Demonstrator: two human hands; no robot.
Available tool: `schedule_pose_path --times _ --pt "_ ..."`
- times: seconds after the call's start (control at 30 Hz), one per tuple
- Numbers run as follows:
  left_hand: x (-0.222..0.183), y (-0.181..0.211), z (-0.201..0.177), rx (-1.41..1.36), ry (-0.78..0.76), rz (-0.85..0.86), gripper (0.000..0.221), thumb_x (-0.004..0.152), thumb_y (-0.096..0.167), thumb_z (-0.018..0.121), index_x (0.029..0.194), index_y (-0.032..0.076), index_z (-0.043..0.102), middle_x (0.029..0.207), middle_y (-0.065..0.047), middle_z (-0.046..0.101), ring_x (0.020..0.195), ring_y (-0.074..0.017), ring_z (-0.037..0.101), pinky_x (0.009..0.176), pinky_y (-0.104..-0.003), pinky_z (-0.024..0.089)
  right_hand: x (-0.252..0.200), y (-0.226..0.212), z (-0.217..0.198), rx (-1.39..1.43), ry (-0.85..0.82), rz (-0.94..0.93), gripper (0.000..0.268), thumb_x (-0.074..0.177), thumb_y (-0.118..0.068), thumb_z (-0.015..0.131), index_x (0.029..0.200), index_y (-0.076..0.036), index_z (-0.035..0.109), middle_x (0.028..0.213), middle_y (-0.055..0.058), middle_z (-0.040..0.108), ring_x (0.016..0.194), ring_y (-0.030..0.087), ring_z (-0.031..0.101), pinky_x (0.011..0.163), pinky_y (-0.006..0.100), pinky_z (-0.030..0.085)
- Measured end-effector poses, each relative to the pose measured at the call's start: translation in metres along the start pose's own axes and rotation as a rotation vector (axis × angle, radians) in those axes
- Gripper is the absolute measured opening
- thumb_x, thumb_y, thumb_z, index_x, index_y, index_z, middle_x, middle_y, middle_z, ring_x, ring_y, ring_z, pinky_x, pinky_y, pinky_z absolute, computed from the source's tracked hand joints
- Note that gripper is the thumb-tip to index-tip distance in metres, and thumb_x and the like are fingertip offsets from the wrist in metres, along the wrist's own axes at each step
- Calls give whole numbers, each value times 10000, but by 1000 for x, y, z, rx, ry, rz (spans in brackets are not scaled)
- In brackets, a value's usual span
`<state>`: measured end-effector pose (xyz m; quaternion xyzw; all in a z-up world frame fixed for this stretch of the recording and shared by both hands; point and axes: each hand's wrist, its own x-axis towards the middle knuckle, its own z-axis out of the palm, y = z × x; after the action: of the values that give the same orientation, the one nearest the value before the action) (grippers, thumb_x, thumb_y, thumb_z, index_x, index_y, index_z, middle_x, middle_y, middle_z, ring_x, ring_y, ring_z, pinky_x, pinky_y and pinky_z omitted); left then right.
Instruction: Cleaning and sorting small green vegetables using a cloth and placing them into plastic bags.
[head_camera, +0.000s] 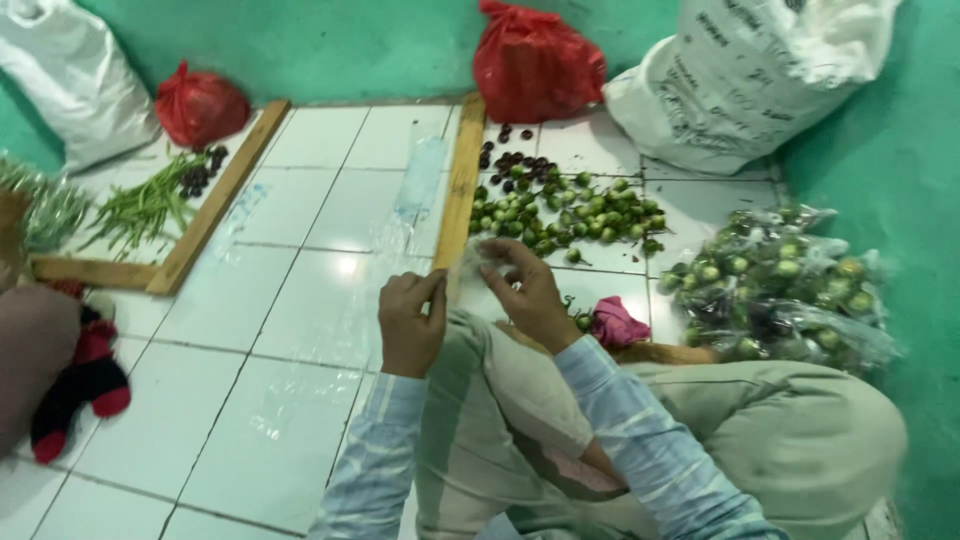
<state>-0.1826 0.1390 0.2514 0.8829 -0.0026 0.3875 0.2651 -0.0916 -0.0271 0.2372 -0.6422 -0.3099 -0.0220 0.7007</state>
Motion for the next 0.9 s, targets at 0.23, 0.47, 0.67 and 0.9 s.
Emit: schedule_pose_path --times 0.23,0.47,0.67,0.9 --pt "43 57 62 -194 -90 35 179 1023 93 628 1069 -15 763 772 -188 704 760 -385 695 708 -437 539 5 -9 -81 -125 94 -71 72 946 -50 737 1014 -65 757 781 87 693 599 131 656 444 247 487" --pt "55 63 159 -679 -204 -221 414 800 234 913 1090 -12 750 832 -151 750 785 -218 740 744 -357 597 9 28 -134 -515 235 -179 102 938 -52 724 843 -75 695 684 57 618 649 217 663 542 315 492" --pt "55 37 224 -769 -288 -336 275 862 93 796 1098 -41 753 816 -161 738 787 -194 720 730 -373 604 13 78 -153 -423 152 -54 171 890 -240 816 943 -102 729 779 91 681 767 270 701 609 381 545" --pt "31 9 258 -643 -410 -414 296 852 27 667 1130 12 768 915 -196 736 861 -277 737 751 -397 597 1 128 -157 -152 230 279 109 962 -147 728 956 -56 788 771 85 694 750 150 681 595 274 531"
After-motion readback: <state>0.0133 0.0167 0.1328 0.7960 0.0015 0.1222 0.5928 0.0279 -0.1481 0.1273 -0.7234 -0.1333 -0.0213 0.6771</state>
